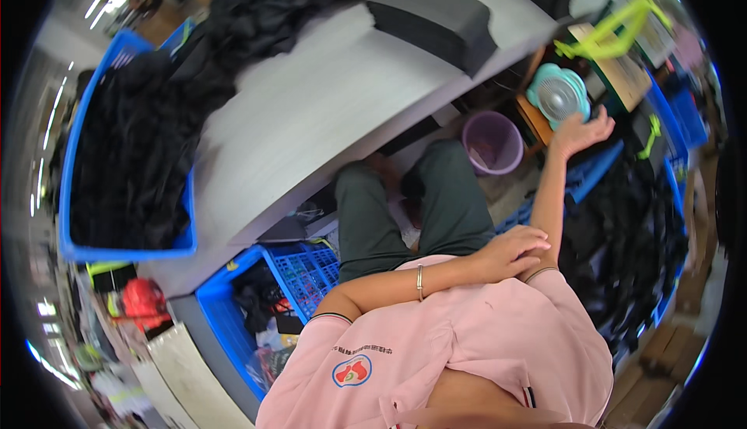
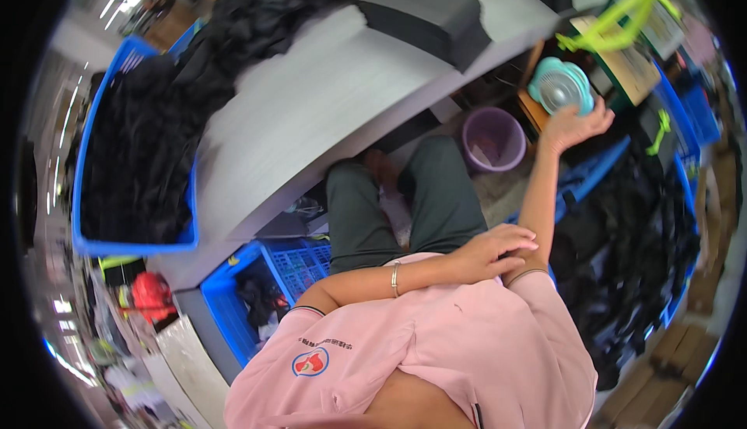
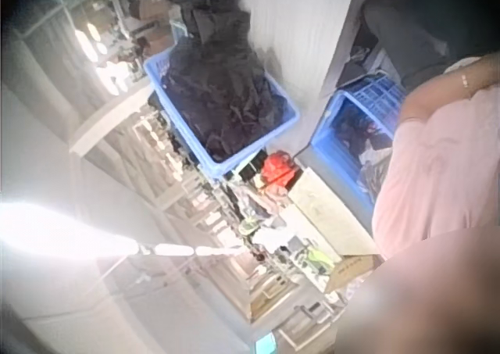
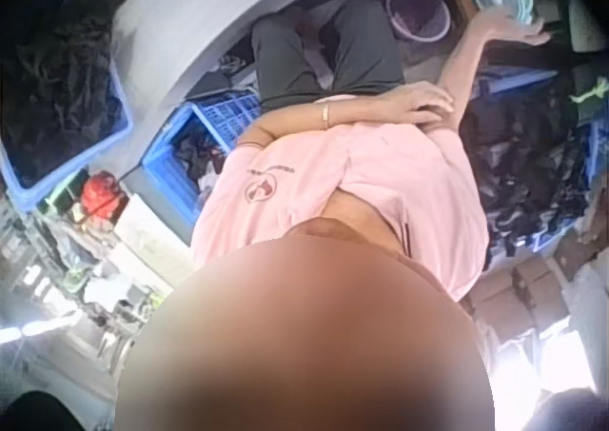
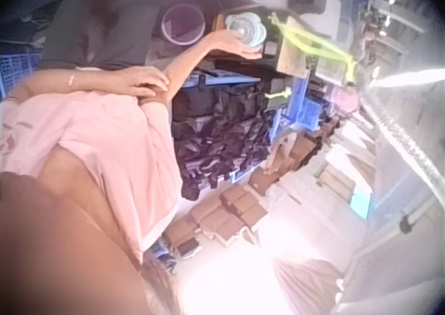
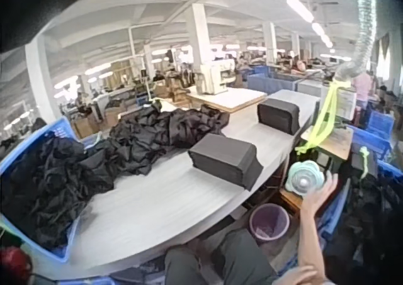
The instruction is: Checking and folding black fabric components for garment or bag manufacturing.
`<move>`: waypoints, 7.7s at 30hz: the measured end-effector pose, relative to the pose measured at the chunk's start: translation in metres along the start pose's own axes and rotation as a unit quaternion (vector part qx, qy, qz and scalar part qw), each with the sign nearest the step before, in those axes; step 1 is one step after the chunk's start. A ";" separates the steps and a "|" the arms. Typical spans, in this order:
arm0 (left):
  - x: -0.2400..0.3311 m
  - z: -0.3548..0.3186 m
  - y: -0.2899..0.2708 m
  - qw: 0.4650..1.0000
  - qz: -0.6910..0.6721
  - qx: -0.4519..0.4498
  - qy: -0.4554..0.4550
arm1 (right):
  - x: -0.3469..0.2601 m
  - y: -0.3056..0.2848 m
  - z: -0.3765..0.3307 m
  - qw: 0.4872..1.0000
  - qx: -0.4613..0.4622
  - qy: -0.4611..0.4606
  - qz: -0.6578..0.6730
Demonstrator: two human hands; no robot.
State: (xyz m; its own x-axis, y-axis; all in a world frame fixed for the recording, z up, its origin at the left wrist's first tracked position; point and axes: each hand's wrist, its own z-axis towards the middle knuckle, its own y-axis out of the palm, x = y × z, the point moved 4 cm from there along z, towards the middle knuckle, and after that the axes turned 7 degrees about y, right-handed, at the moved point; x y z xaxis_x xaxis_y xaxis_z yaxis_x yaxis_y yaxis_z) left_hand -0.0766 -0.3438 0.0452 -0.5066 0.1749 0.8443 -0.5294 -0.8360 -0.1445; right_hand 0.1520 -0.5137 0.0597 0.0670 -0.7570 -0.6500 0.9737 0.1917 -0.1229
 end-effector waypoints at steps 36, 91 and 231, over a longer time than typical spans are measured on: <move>0.066 -0.263 -0.680 0.449 0.814 0.272 -0.248 | -0.258 0.154 -0.298 0.778 -0.564 -0.040 0.273; 0.077 -0.105 -0.179 0.811 0.344 0.456 -0.125 | -0.249 -0.058 -0.222 0.420 -0.723 0.389 0.386; -0.005 -0.188 -0.188 0.790 -0.206 0.526 -0.238 | -0.237 -0.054 -0.218 0.635 -0.690 0.192 0.291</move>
State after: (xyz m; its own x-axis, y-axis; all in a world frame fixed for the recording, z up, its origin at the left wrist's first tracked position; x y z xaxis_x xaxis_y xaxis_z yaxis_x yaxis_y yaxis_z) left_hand -0.1026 -0.0898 -0.0287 0.0063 0.5383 0.8427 0.4025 -0.7728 0.4906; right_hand 0.0363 -0.2085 0.0575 0.0124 -0.1503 -0.9886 -0.3263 0.9339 -0.1461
